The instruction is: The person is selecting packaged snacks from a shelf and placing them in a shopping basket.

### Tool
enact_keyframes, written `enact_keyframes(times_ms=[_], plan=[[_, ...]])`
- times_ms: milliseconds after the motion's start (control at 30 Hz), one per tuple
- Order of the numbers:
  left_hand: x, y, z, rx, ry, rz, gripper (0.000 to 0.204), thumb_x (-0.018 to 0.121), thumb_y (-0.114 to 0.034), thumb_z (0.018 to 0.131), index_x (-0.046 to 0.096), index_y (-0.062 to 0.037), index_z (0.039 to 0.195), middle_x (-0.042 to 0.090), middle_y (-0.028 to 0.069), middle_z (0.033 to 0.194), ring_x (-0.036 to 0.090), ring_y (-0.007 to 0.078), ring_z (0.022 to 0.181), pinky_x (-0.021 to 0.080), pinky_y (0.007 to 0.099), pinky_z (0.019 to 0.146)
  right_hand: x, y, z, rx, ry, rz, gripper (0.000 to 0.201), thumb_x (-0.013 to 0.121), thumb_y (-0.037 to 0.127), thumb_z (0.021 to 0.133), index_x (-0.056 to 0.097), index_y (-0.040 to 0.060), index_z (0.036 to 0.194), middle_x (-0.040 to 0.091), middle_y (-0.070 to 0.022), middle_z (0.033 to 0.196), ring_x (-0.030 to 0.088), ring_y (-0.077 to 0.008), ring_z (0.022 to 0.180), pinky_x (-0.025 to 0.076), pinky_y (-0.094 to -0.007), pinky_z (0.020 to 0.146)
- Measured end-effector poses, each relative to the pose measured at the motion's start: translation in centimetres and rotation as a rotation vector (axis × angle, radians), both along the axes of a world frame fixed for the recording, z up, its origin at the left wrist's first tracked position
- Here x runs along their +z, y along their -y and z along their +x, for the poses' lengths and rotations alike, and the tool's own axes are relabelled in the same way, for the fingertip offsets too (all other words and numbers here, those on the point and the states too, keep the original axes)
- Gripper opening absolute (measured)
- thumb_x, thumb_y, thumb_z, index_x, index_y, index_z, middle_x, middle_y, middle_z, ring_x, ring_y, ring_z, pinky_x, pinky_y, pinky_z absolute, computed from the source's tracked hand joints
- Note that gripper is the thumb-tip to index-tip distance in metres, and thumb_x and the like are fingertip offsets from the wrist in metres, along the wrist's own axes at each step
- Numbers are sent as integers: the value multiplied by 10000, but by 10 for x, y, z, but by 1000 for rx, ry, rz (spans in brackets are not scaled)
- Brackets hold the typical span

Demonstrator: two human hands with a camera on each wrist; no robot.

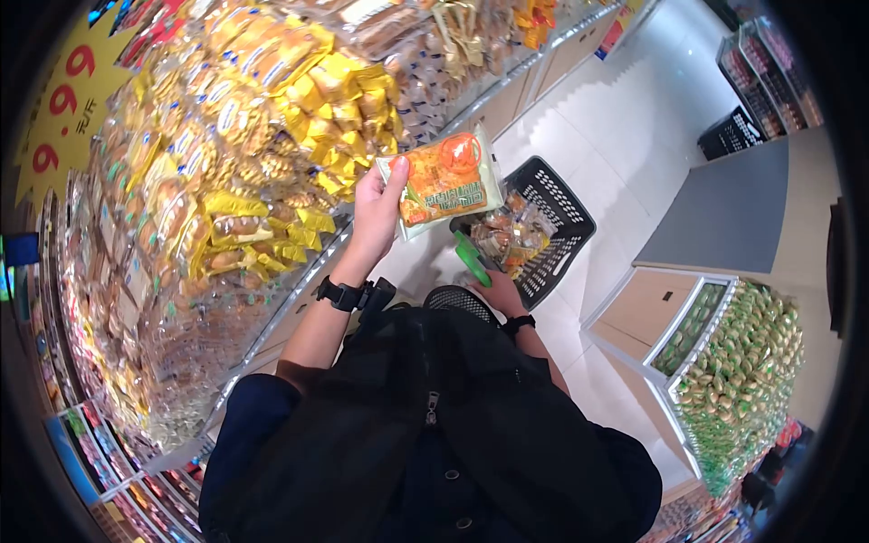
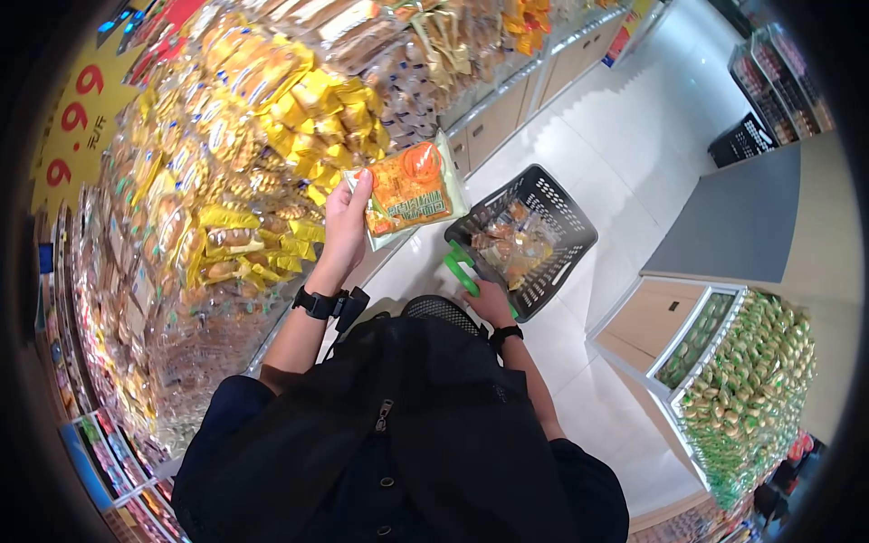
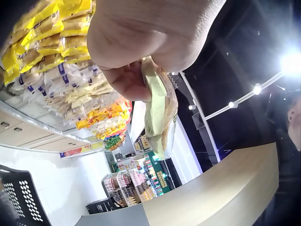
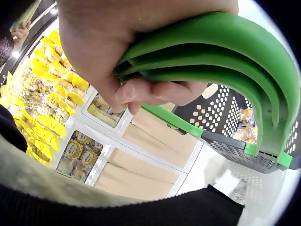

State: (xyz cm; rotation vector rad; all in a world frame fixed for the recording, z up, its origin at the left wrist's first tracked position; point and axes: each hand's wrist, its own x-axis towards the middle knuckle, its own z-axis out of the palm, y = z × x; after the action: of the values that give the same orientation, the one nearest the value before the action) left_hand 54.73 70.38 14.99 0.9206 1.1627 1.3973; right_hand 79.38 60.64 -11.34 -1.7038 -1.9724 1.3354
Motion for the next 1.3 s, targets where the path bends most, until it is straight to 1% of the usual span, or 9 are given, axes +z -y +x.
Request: enact_keyframes(times_ms=[167, 300, 400, 533, 700, 767, 867, 1033, 1300], plan=[[21, 38, -40, 34, 42, 70, 309, 580, -286, 1012, 617, 3, 1117, 675, 41, 1044, 607, 77, 915, 494, 259, 833, 4, 13, -13, -66, 75, 50, 415, 706, 371, 835, 648, -32, 915, 654, -264, 819, 637, -445, 829, 495, -489, 754], [31, 80, -89, 47, -23, 138, 280, 590, -275, 1008, 603, -5, 1081, 657, 25, 992, 580, 62, 880, 481, 243, 800, 3, 29, -26, -94, 165, 51, 436, 705, 389, 824, 682, -23, 963, 667, -278, 857, 652, -440, 845, 497, -489, 761], [33, 118, -134, 5, -56, 189, 279, 574, -272, 1016, 594, -14, 1119, 649, 19, 1019, 582, 68, 907, 486, 250, 811, 13, 42, -45, -141, 207, 96, 415, 680, 415, 828, 690, 33, 991, 680, -251, 885, 653, -438, 873, 513, -497, 780], [36, 162, -178, 82, -49, 203, 257, 577, -259, 1014, 593, -8, 1071, 630, -2, 962, 541, 55, 874, 448, 233, 810, 8, 62, -73, -179, 195, 91, 437, 697, 412, 827, 706, 6, 990, 698, -234, 847, 681, -406, 839, 514, -484, 738], [16, 208, -221, 144, 142, 137, 230, 574, -237, 1014, 598, -12, 1054, 613, -9, 935, 533, 56, 862, 439, 238, 785, 29, 89, -125, -238, 607, 168, 347, 654, 332, 846, 717, 21, 986, 701, -236, 880, 688, -403, 865, 519, -483, 737], [3, 228, -231, 196, 125, 133, 230, 570, -238, 1016, 599, -14, 1056, 615, -9, 937, 535, 54, 861, 440, 237, 786, 26, 92, -138, -351, 606, 51, 339, 644, 291, 818, 705, -1, 979, 695, -259, 909, 679, -426, 899, 527, -485, 769], [4, 250, -240, 269, 125, 120, 233, 560, -242, 1021, 600, -16, 1059, 620, -9, 942, 535, 48, 861, 438, 235, 788, -16, 82, -120, -288, 437, 38, 376, 646, 298, 792, 694, -26, 976, 685, -281, 957, 669, -439, 935, 527, -490, 815], [17, 280, -245, 339, 153, 148, 250, 524, -246, 1037, 593, -13, 1096, 635, 11, 1003, 562, 51, 903, 451, 244, 832, 2, 95, -133, -351, 472, 97, 370, 678, 285, 789, 686, -53, 939, 680, -296, 938, 656, -465, 943, 514, -505, 807], [49, 287, -217, 445, 201, 128, 296, 509, -293, 1041, 582, -24, 1140, 632, 18, 1061, 580, 71, 951, 455, 250, 857, 17, 95, -131, -276, 444, 95, 387, 683, 314, 797, 693, -56, 910, 681, -293, 920, 663, -450, 933, 519, -511, 804]])
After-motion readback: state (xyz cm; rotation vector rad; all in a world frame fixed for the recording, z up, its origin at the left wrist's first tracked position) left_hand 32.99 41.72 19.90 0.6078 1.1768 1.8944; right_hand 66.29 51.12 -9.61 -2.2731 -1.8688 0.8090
